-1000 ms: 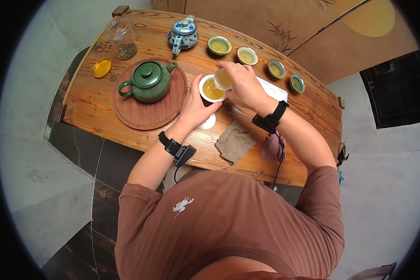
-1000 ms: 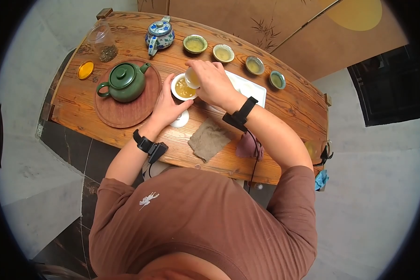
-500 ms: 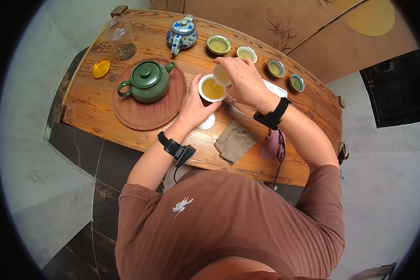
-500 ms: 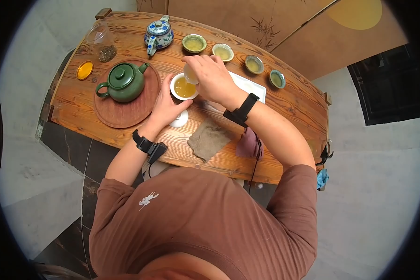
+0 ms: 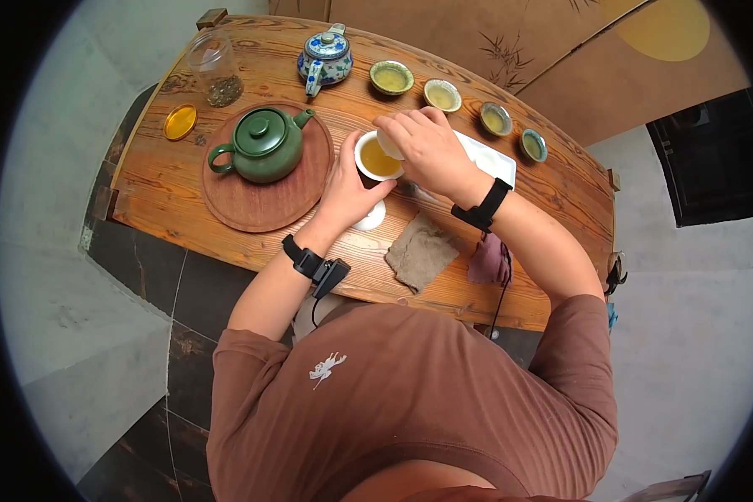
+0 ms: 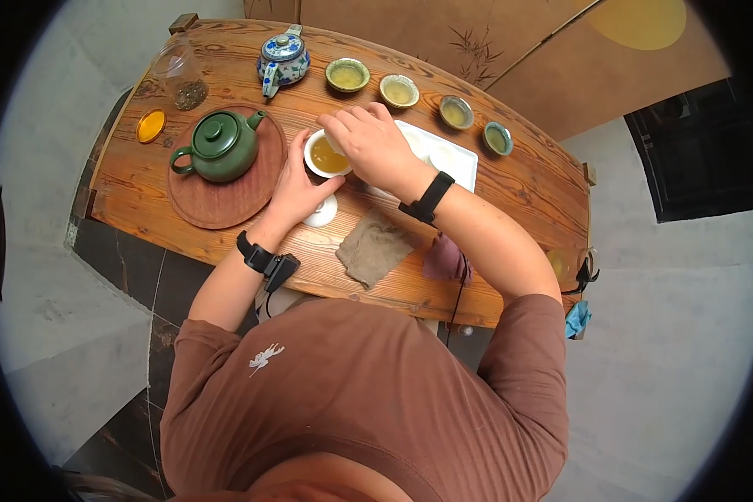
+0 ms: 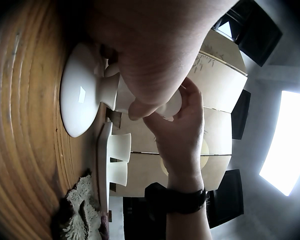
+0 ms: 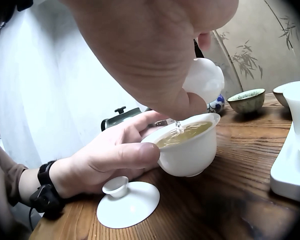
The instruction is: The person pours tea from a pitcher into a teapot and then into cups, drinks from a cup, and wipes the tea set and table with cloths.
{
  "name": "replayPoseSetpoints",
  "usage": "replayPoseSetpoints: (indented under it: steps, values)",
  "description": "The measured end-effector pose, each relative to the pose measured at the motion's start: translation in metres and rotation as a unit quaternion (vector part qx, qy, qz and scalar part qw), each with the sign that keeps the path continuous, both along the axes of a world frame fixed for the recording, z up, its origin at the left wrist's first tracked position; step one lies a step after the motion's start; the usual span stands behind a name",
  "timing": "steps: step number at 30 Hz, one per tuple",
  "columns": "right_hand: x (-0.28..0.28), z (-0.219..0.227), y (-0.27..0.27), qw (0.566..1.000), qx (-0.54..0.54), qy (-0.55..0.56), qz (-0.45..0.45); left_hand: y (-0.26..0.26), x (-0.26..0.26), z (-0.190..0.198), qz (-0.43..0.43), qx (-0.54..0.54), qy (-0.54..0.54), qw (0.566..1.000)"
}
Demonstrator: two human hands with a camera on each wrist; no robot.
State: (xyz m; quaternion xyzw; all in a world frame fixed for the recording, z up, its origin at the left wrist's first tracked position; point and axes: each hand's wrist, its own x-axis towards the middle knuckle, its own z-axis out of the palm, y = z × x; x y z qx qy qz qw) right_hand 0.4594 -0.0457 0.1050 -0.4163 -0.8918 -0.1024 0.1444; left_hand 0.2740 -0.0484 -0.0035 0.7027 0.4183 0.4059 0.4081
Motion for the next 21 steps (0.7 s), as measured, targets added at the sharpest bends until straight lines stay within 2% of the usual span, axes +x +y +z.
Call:
replayPoseSetpoints:
  steps: [11, 21]
  values:
    - [-0.003, -0.004, 0.001, 0.995, 0.065, -0.07, 0.021, 0.002, 0.0, -0.003, -0.005, -0.006, -0.005, 1.0]
    - [-0.001, 0.004, -0.003, 0.978, 0.126, -0.148, 0.077, 0.0, 0.001, -0.003, 0.014, 0.013, 0.018, 1.0]
